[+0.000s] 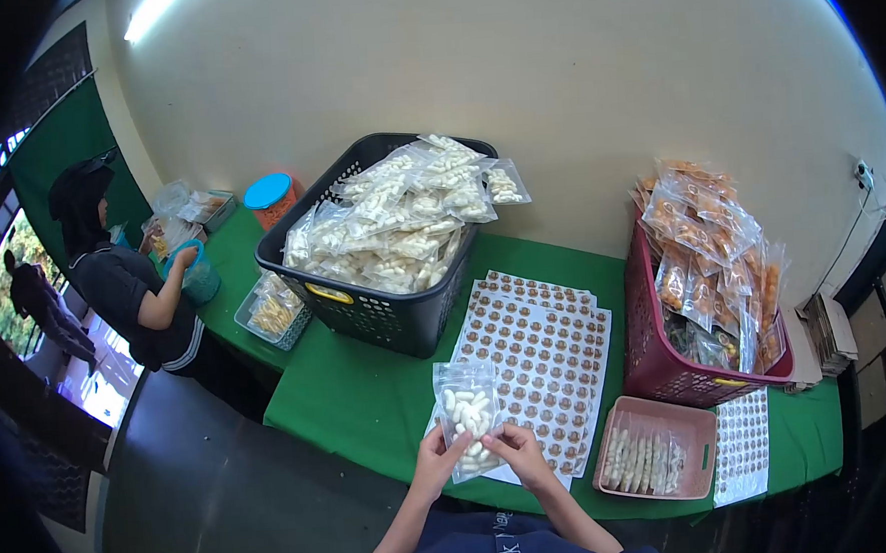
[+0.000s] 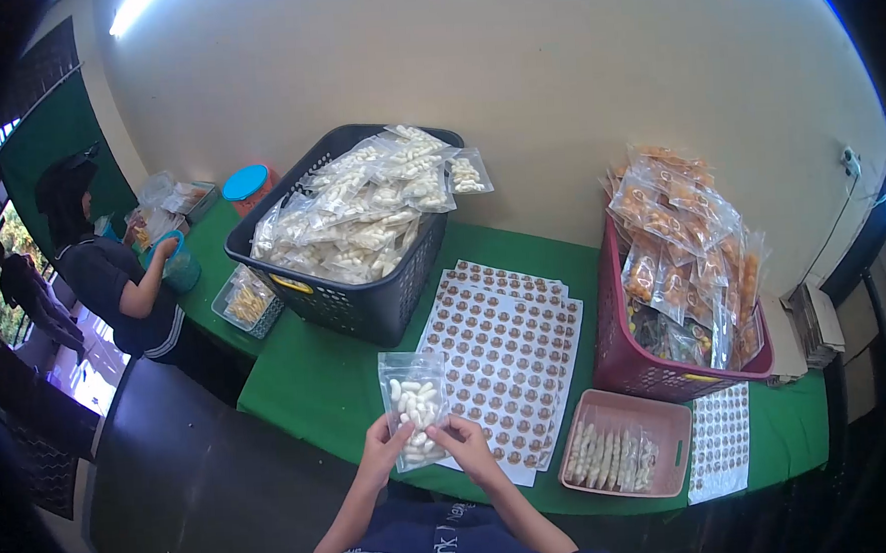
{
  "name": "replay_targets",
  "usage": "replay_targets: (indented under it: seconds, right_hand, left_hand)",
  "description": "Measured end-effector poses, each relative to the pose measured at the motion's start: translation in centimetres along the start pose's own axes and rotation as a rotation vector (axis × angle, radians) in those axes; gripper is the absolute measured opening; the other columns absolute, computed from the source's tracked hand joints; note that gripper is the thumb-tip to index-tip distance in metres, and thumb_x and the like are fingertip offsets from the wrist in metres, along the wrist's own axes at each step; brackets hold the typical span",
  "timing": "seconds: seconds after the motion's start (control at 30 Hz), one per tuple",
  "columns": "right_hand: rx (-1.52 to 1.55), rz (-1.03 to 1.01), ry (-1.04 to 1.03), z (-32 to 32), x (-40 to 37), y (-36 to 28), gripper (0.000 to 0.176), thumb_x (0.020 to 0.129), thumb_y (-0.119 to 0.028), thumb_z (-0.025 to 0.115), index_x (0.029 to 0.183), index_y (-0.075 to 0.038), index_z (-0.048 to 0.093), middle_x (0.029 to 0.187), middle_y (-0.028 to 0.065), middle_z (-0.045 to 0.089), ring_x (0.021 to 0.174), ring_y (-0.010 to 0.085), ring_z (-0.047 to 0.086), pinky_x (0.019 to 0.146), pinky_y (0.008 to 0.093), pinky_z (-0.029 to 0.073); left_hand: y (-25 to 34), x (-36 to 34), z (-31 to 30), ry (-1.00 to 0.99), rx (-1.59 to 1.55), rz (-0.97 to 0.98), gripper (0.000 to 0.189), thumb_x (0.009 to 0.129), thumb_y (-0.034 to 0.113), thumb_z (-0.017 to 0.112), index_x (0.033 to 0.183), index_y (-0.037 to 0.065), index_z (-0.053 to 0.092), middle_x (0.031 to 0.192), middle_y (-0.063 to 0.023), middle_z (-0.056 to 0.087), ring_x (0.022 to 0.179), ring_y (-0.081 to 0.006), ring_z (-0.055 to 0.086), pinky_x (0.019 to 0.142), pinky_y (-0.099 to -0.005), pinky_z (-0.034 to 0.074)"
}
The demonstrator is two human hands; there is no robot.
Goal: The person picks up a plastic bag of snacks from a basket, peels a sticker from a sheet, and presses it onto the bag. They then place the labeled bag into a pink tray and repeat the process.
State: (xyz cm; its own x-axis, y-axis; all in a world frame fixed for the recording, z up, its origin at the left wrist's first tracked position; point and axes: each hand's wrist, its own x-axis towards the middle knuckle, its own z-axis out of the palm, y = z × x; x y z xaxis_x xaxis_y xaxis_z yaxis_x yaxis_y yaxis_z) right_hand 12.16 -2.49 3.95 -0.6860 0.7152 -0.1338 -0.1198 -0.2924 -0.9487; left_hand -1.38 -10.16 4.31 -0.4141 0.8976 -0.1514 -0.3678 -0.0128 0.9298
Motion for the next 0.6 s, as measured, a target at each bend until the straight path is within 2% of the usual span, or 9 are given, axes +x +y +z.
replay_targets:
  seconds: [0.1,0.2,0.27,0.3,0.37,0.57,0.6]
  right_hand:
    - [-0.056,0.016,-0.003,-0.7,-0.3,-1.5,0.018,0.08,-0.015,0.061,0.09,-0.001,0.058,0.082,-0.0002,0.058,0.074,0.0047,0.051,0.065,0.0188,0.04]
    - [-0.065,0.018,0.018,-1.5,-0.6,-2.5,0.023,0.077,-0.016,0.065,0.093,0.0,0.058,0.088,0.0027,0.058,0.085,0.0073,0.051,0.075,0.0222,0.041]
    - [-0.043,-0.031,0.034,-2.1,-0.3,-1.3,0.024,0.077,-0.016,0.065,0.092,0.001,0.059,0.087,0.0038,0.059,0.08,0.007,0.053,0.071,0.0211,0.042]
    - [-0.045,-0.03,0.041,-2.4,-0.2,-1.2,0.024,0.078,-0.016,0.064,0.093,0.001,0.059,0.087,0.0041,0.06,0.078,0.0068,0.053,0.069,0.0209,0.043]
    - [-0.007,-0.066,0.04,-2.8,0.0,-0.9,0.026,0.078,-0.016,0.064,0.094,0.003,0.059,0.085,0.0046,0.061,0.073,0.0064,0.054,0.064,0.0204,0.044]
    - [-0.145,-0.073,0.041,-3.3,-0.4,-1.7,0.032,0.08,-0.018,0.062,0.104,0.002,0.056,0.087,0.0038,0.06,0.076,0.0084,0.055,0.069,0.0227,0.045]
    - [-0.09,-0.075,0.062,-3.7,-0.4,-1.2,0.033,0.081,-0.019,0.061,0.105,0.002,0.055,0.086,0.003,0.06,0.076,0.0085,0.056,0.068,0.0228,0.045]
  left_hand:
    - [0.3,-0.1,0.5,-0.007,0.023,0.01,0.025,0.083,0.014,0.058,0.102,-0.003,0.056,0.092,-0.0039,0.06,0.081,-0.0079,0.055,0.072,-0.0216,0.044]
    - [-0.2,-0.3,0.1,-0.115,0.115,0.01,0.024,0.084,0.015,0.057,0.1,-0.003,0.058,0.09,-0.0033,0.06,0.079,-0.0066,0.055,0.07,-0.0204,0.044]
    - [-0.3,-0.4,-0.2,-0.256,0.272,-0.027,0.025,0.085,0.015,0.056,0.101,-0.003,0.058,0.09,-0.0036,0.06,0.08,-0.0066,0.054,0.07,-0.0203,0.044]
    - [-0.2,-0.7,0.4,-0.28,0.275,-0.111,0.026,0.084,0.016,0.056,0.103,-0.003,0.057,0.09,-0.0045,0.061,0.081,-0.0075,0.055,0.072,-0.0207,0.044]
    - [0.1,-0.8,1.3,-0.272,0.176,-0.135,0.03,0.083,0.015,0.058,0.107,-0.003,0.055,0.095,-0.0051,0.059,0.086,-0.0103,0.055,0.076,-0.0224,0.044]
    - [-0.9,-0.1,2.9,-0.178,0.101,-0.103,0.04,0.081,0.017,0.061,0.114,-0.003,0.048,0.103,-0.0073,0.056,0.089,-0.0121,0.055,0.078,-0.0243,0.045]
    - [-1.0,0.0,3.1,-0.174,0.111,-0.098,0.041,0.081,0.017,0.061,0.115,-0.003,0.048,0.103,-0.0076,0.056,0.089,-0.0121,0.055,0.078,-0.0245,0.045]
